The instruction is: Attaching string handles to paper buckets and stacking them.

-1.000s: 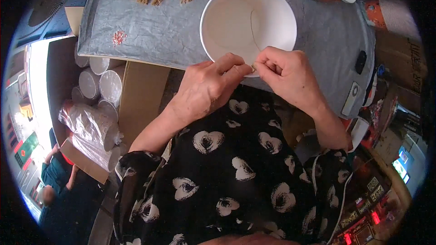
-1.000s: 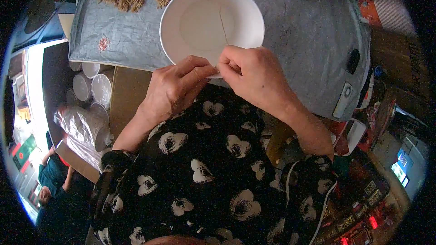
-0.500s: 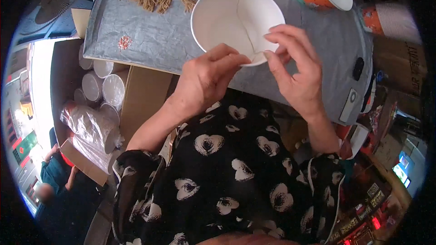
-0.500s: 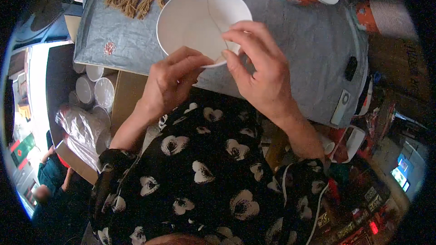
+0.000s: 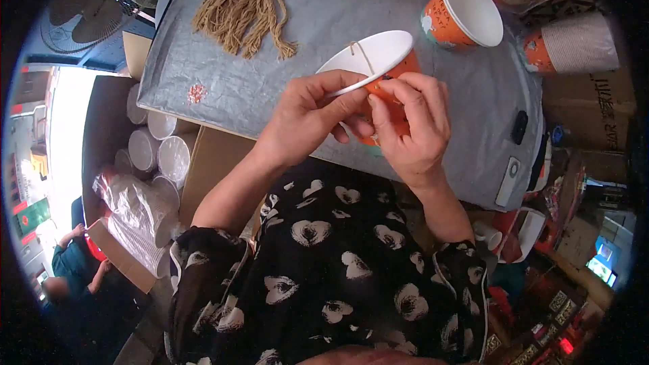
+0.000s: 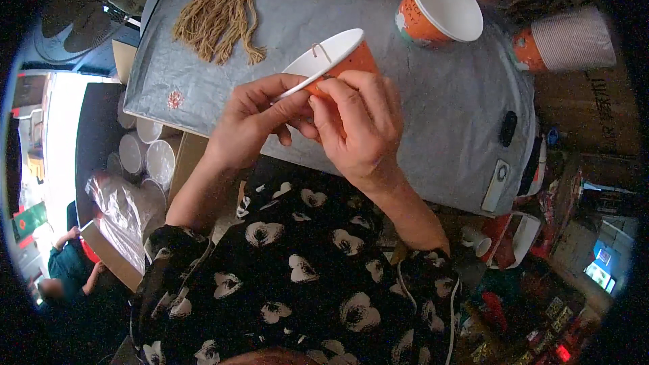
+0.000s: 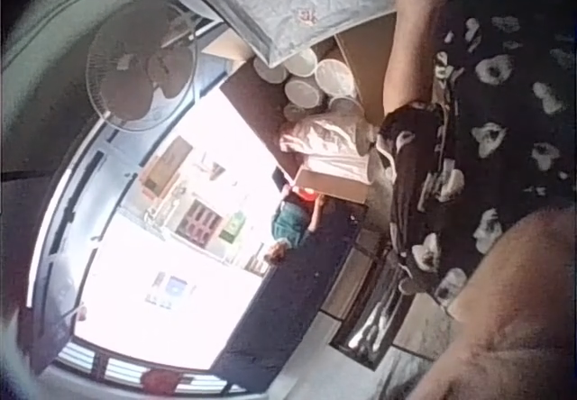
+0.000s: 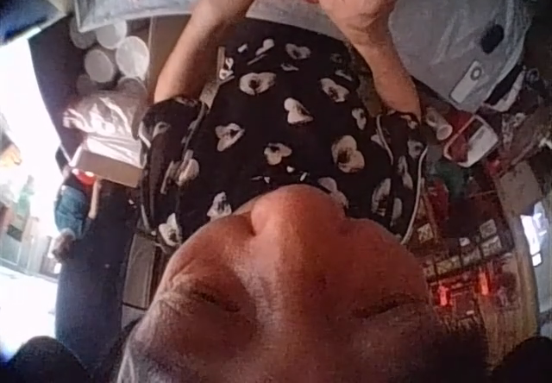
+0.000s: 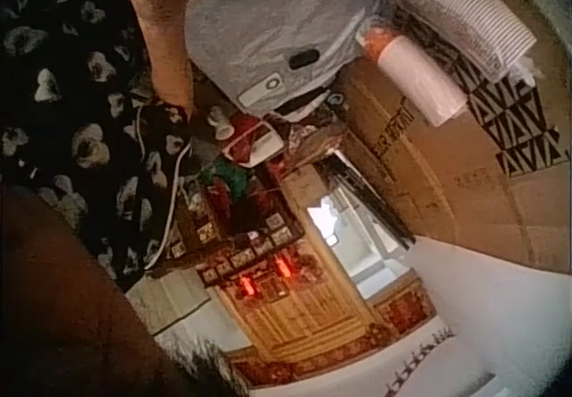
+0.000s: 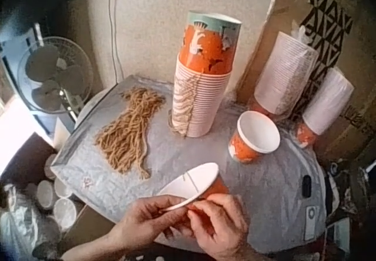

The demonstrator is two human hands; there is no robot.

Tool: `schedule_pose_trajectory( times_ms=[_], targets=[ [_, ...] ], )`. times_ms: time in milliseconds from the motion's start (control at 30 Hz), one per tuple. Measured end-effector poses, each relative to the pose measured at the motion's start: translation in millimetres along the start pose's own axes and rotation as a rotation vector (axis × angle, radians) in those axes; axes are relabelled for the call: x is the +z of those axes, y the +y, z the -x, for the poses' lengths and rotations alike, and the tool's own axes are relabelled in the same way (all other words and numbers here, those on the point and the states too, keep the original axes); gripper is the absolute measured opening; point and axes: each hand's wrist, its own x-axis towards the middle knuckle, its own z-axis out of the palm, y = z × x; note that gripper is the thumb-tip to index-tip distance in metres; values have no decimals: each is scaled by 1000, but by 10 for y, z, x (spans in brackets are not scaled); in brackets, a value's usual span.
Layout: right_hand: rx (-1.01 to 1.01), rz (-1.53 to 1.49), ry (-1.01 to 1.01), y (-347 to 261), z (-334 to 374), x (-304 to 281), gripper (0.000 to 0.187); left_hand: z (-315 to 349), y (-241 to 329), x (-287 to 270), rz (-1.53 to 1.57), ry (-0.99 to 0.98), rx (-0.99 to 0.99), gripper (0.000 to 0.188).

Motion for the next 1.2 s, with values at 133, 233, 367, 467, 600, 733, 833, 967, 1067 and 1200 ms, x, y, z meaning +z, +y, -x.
schedule_pose_trajectory(
  times_ms=[133,233,367,467,600,733,833,967,1067,1200],
  targets=[
    [-16,-4,20,79,34,28,24,-29,-39,26,-1,4,-14,28],
    [-47,19,37,118,34,38,23,-29,-19,68,6,0,-32,30],
    [-103,68,25,164,10,44,21,-43,-46,119,29,15,-29,30],
    [-79,63,-8,206,16,68,19,-69,-101,135,1,39,48,29],
    [127,-85,-27,227,110,111,16,-93,-115,140,-6,42,64,29],
    [282,-301,-13,252,172,82,10,-110,-111,140,-48,42,62,29],
    [354,-368,-56,238,169,37,10,-131,-156,115,-52,56,65,29],
    [415,-431,-95,271,205,2,10,-150,-159,87,-15,56,65,29],
    [424,-461,-94,282,216,-15,16,-159,-148,82,-41,60,62,30],
    [266,-240,-42,222,191,37,28,-182,-198,63,-74,38,65,31]
  ],
)
